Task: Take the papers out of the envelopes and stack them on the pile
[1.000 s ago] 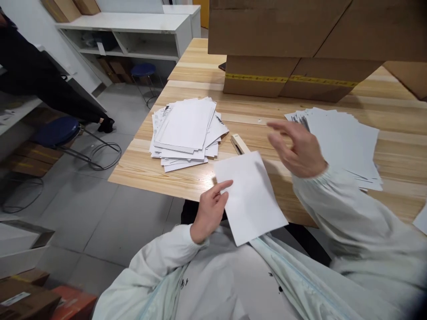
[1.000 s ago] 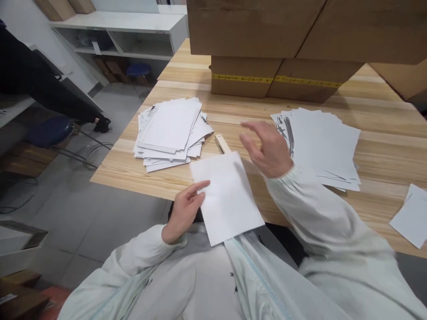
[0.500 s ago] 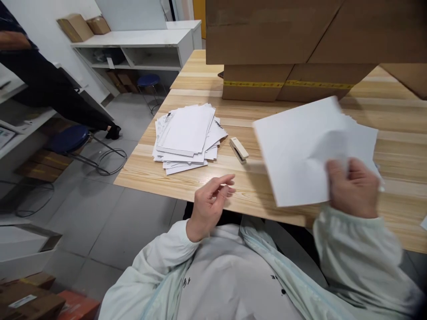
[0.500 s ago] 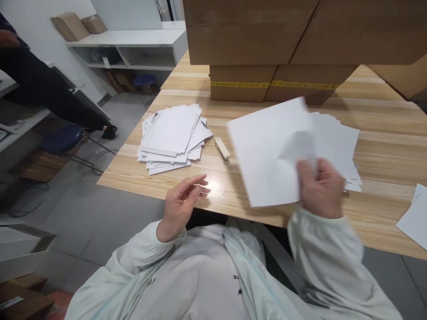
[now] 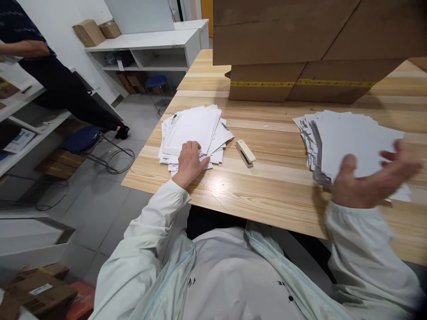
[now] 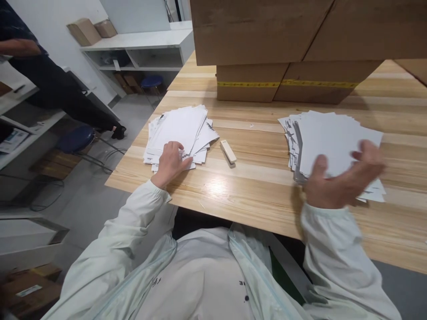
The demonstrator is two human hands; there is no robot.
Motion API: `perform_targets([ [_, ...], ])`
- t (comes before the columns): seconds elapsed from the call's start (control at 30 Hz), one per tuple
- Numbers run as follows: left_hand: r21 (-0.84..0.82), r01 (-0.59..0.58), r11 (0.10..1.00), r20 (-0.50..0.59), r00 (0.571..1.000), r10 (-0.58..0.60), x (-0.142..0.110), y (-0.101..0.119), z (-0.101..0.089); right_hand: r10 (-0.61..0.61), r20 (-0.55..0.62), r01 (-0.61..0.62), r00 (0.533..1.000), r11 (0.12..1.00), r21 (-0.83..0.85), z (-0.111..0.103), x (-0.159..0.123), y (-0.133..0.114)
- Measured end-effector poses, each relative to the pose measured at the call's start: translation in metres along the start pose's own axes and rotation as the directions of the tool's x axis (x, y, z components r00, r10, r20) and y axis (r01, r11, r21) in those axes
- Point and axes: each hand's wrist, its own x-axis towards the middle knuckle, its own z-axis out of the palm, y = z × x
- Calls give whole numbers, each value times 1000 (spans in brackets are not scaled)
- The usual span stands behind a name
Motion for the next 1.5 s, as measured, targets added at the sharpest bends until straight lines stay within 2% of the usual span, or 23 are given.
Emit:
perform_targets([
  [0.07,39,41,998,-10,999,-40,4,7,2,-170,39,171,985,985,-12,22,-1,-39],
  [0.13,41,78,996,-28,997,-77,7,10,2,-255,147,243,956,965,96,40,-2,-79],
  [0.23,24,101,995,-44,994,-100,11,7,-2,-344,317,238,884,914,329,61,-3,-129],
  [0.3,17,79,997,-44,996,-78,14,2,-3,-337,441,120,832,884,451,77,-5,-153],
  [0.37,5,71,997,-53,996,-71,17,-4,-3,-295,565,-62,771,848,527,98,-7,-168],
  [0.47,-79,161,984,-136,976,-171,20,-15,1,-206,699,-322,685,775,543,137,-11,-182],
  [0.53,-168,216,962,-214,944,-249,21,-21,4,-132,748,-424,650,754,502,161,-12,-188],
  [0.63,-233,231,945,-275,916,-292,20,-28,9,-66,782,-492,620,743,453,185,-15,-194],
  [0.9,-259,145,955,-294,930,-220,15,-28,16,20,810,-595,586,689,414,206,-29,-197],
  [1.0,-230,91,969,-256,955,-150,14,-27,15,35,800,-593,600,691,414,209,-30,-197],
  [1.1,-208,50,977,-168,982,-86,14,-28,13,46,776,-573,629,702,423,210,-30,-199],
  [1.27,-285,51,957,-88,993,-79,12,-33,6,48,763,-562,645,706,431,212,-29,-198],
  [1.4,-326,-10,945,-66,998,-12,12,-38,5,34,763,-538,645,730,422,215,-28,-196],
  [1.5,-297,-50,954,-103,995,20,12,-39,9,38,757,-522,652,747,412,214,-28,-197],
])
